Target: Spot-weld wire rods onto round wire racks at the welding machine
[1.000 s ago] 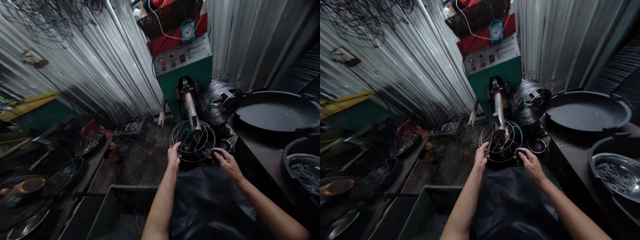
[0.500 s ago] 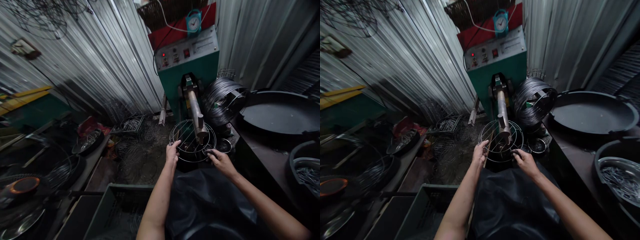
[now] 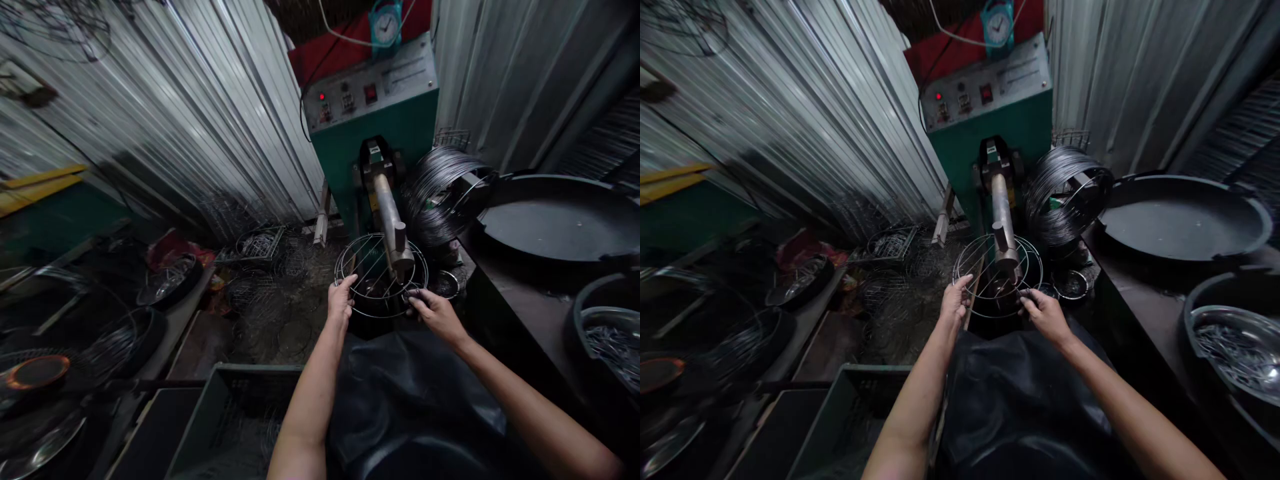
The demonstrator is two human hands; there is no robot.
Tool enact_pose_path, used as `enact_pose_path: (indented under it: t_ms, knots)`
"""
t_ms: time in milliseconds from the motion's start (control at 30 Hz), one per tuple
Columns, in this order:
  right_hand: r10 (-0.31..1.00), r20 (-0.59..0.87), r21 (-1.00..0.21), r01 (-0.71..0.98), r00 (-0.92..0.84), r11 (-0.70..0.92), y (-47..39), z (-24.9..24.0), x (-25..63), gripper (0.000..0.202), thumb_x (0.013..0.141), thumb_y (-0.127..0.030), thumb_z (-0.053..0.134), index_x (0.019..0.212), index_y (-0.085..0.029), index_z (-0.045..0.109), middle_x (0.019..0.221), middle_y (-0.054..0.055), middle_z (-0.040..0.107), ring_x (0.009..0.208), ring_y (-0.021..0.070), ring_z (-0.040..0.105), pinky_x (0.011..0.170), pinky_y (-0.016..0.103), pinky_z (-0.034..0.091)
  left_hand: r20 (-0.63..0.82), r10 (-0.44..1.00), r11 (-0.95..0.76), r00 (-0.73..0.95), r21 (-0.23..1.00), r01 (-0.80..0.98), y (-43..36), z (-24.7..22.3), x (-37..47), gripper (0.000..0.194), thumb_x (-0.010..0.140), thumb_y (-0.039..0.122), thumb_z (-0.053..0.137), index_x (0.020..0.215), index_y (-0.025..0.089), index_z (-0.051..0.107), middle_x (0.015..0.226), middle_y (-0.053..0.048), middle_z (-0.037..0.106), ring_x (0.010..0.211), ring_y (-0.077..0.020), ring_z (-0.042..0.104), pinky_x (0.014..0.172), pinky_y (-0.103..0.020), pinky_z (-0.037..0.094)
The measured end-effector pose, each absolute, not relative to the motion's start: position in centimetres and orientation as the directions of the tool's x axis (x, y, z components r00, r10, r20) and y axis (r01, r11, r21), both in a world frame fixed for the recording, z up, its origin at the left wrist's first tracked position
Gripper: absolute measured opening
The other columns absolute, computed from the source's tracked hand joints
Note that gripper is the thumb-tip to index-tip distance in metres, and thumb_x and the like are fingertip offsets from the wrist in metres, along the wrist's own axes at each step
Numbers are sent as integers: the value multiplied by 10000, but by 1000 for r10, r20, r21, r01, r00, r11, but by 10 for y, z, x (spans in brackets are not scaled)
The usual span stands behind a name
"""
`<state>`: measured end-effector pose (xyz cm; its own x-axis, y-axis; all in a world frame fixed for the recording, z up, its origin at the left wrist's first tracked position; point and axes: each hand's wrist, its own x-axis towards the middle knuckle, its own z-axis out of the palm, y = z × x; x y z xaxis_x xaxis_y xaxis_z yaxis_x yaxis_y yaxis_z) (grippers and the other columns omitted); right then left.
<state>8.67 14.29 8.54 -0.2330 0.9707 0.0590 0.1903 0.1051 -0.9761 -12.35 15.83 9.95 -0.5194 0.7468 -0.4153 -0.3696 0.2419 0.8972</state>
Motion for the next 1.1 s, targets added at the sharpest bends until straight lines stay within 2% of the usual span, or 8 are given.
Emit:
enact_pose_path:
  t_ms: [333,733,933,1100]
  knots:
    - [974,68,-987,131,-216,98,147,83,83,320,758,-459,547,886,-174,617,652,32,655,575,171,619,476,254,456,-412,757,250,-508,900,-357,162,99,-127,374,481,347,745,597,180,431,434,106,286,336,-21,222,337,-180,141]
    - [974,116,-976,162,-193,148,156,77,80,296,773,-438,540,884,-177,626,663,30,661,611,177,632,583,290,500,-470,703,294,-533,875,-384,170,94,-129,336,493,329,763,564,156,484,444,91,312,340,-22,252,335,-179,164]
    - [982,51,-994,85,-183,68,150,81,79,314,749,-455,556,890,-185,631,705,40,669,601,177,629,544,288,498,-477,700,306,-532,873,-381,168,96,-127,319,533,314,749,510,155,473,413,95,291,315,-14,218,322,-184,151]
    - [999,-16,-1000,-8,-33,-16,141,72,107,397,734,-485,570,974,-172,621,711,39,649,604,160,604,562,284,501,-488,694,308,-529,866,-394,169,96,-126,296,553,304,741,525,155,487,403,99,275,308,-15,206,310,-184,141]
